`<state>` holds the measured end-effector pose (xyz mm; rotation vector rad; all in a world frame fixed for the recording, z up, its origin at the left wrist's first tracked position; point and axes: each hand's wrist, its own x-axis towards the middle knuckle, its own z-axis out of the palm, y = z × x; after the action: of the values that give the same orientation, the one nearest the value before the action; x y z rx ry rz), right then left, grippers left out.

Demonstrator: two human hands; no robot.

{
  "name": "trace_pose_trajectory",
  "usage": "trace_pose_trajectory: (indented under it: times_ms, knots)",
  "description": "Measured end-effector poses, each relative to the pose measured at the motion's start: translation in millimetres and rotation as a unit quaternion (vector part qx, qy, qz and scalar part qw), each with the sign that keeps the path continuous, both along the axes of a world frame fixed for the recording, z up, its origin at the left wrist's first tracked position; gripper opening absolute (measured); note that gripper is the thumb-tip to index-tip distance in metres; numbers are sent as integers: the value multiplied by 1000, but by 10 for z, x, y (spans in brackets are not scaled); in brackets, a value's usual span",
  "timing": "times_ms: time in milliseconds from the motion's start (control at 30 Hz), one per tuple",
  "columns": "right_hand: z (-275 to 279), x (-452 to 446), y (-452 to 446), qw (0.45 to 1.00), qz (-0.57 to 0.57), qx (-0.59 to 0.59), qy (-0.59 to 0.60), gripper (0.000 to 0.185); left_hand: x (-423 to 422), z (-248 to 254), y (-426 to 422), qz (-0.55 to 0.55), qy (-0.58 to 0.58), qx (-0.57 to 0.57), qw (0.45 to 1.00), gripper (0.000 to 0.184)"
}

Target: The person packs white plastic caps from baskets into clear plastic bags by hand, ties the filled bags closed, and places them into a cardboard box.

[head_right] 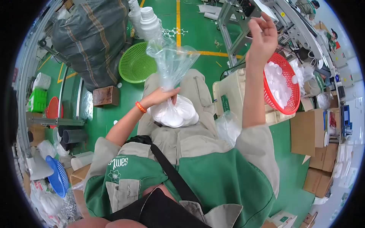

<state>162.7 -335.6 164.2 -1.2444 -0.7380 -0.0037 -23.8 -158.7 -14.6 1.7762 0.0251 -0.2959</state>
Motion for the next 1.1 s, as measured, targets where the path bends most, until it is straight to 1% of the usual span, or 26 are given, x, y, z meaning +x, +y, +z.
trace_pose_trajectory:
  times_ms: [33, 67, 100, 133, 200, 233, 267, 333, 367, 400, 433, 467, 533, 600, 633, 667, 700, 733, 767, 800, 867, 900, 967, 1000, 1067, 1100]
  knots:
    - [100, -186, -43, 981, -23, -78, -177, 37, 47, 88, -48, 10, -20, 19, 1000, 40]
    - [158, -389, -110, 925, -50, -155, -343, 46, 144, 67, -62, -6, -18, 46, 999, 38]
    - [206, -719, -40, 844, 47, -231, -482, 51, 261, 32, -57, -24, -16, 72, 997, 36]
    - [227, -987, 96, 728, 140, -300, -601, 56, 341, 22, -80, -3, -36, 103, 994, 31]
    - [-307, -921, 241, 671, 139, -336, -646, 61, 367, 198, -151, -54, -135, 18, 989, 26]
    - [-621, -714, 248, 607, 106, -485, -621, 54, 375, 270, -84, -89, 8, 146, 985, 25]
    - [-877, -517, 220, 528, 69, -618, -578, 47, 361, 373, -46, -111, 30, 225, 967, 26]
    - [-1078, -418, -14, 564, 237, -706, -356, 35, 310, 175, 74, -39, -141, 334, 931, 45]
    - [-1327, -369, -141, 673, 374, -602, -212, 34, 230, 281, 44, -19, -94, 322, 942, 74]
    - [-1274, -477, -168, 677, 475, -561, 30, 32, 122, 409, -55, 16, -169, 297, 940, 86]
    - [-1271, -606, -169, 606, 512, -469, 389, 25, 13, 529, -183, 47, -242, 269, 931, 99]
    - [-1445, -644, -168, 527, 542, -288, 588, 20, -90, 649, -299, 40, -291, 288, 911, 98]
    - [-1657, -731, -154, 630, 510, -183, 556, 29, -206, 713, -486, 12, -366, 355, 860, 94]
    - [-1169, -1025, -113, 726, 366, -196, 548, 36, -238, 733, -594, -17, -394, 451, 800, 82]
    - [-1274, -961, -83, 713, 396, -201, 543, 41, -200, 627, -575, 8, -448, 444, 776, 76]
    - [-1326, -919, 4, 676, 432, -137, 581, 40, -170, 569, -514, 20, -483, 485, 729, 70]
    - [-1287, -889, 9, 676, 404, -145, 599, 40, -174, 535, -473, 35, -507, 464, 725, 52]
    - [-1368, -855, 1, 665, 454, -55, 591, 37, -173, 428, -411, 47, -524, 420, 739, 27]
    - [-1297, -896, 2, 620, 431, 3, 656, 35, -178, 473, -400, 60, -517, 390, 760, 10]
    - [-1502, -890, 57, 586, 464, 51, 662, 34, -150, 521, -400, 60, -500, 336, 796, 10]
    - [-1809, -1065, 82, 565, 366, 129, 728, 31, -115, 542, -404, 31, -491, 245, 835, 11]
    - [-1970, -1132, 93, 563, 366, 127, 730, 31, -135, 610, -481, -2, -492, 155, 857, 11]
    - [-2214, -1186, 168, 445, 448, 183, 753, 21, -264, 388, -618, -43, -439, 116, 890, 14]
    - [-1810, -1102, 122, 178, 367, 281, 869, 15, -342, 513, -701, -49, -412, -12, 910, 23]
    - [-1623, -881, -1, 410, 371, 283, 783, 14, -325, 493, -694, -95, -378, -59, 919, 30]
    - [-1583, -745, 26, 485, 388, 269, 736, 16, -309, 755, -643, -110, -360, -40, 925, 44]
